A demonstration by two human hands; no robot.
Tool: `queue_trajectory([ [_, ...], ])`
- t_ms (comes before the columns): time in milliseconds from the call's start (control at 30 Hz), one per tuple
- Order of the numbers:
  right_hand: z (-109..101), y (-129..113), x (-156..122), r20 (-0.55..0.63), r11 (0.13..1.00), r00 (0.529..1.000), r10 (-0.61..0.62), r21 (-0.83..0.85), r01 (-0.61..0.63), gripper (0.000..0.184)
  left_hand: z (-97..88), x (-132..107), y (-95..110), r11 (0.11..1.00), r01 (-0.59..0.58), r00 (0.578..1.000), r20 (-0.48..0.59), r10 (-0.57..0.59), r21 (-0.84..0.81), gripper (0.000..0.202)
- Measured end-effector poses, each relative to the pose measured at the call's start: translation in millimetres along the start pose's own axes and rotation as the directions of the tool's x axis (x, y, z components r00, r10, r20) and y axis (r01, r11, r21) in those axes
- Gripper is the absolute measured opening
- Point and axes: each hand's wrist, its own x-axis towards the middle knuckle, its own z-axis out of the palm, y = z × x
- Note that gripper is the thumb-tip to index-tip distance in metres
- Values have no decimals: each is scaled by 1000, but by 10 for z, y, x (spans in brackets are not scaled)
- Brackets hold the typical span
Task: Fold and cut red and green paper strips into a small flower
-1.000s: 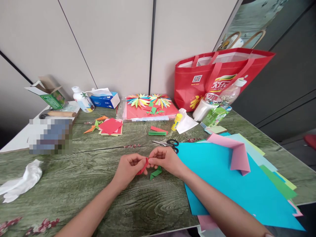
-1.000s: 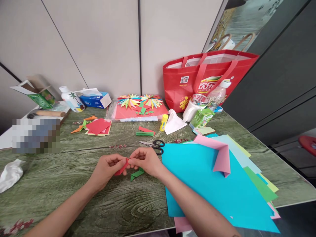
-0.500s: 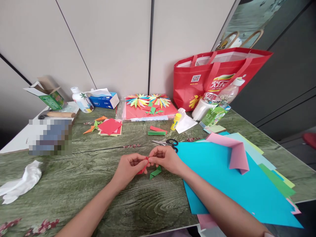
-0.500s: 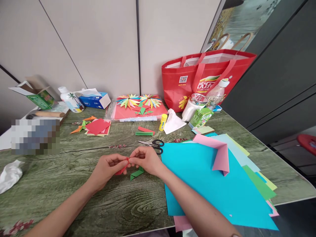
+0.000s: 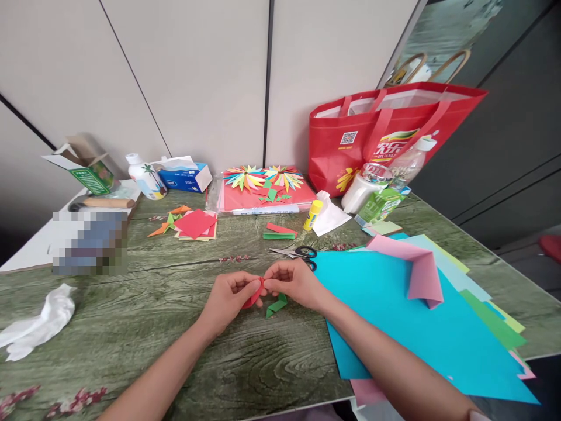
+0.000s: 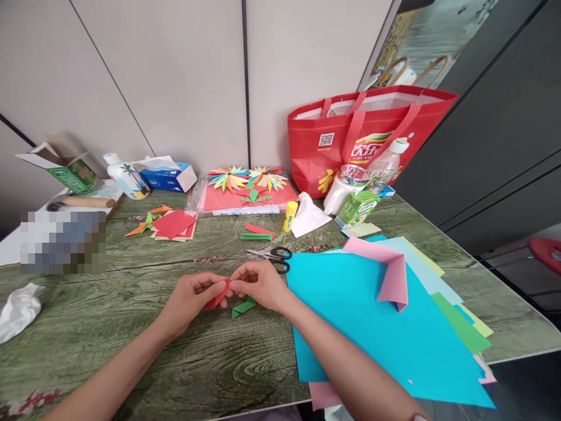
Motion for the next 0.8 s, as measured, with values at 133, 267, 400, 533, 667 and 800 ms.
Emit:
queue_trajectory([
  [133,-16,12,0,11,999,999,30,21,-31,29,0,-2,8,1000,14,1000,-3,-14,6,21],
  [267,-1,-15,-9,18,999,999,41,26,-41,26,23,-6,20,999,39,999,-12,-39,-27,18],
  [400,30,-44,-15,15,1000,1000,17,2,-18,24,49,-18,46,999,43,998,-55,-43,-11,19],
  [533,56,-41,-22,5,1000,1000,9,-7,-9,23,51,-22,44,999,34,997,-65,-34,10,21],
  [667,62,-31,-29,-4,1000,1000,17,-7,-17,24,38,-13,17,999,27,998,-48,-27,18,22],
  [800,48,-19,-18,-40,1000,999,3,-24,-4,23,36,-9,25,999,6,1000,-26,-5,41,22],
])
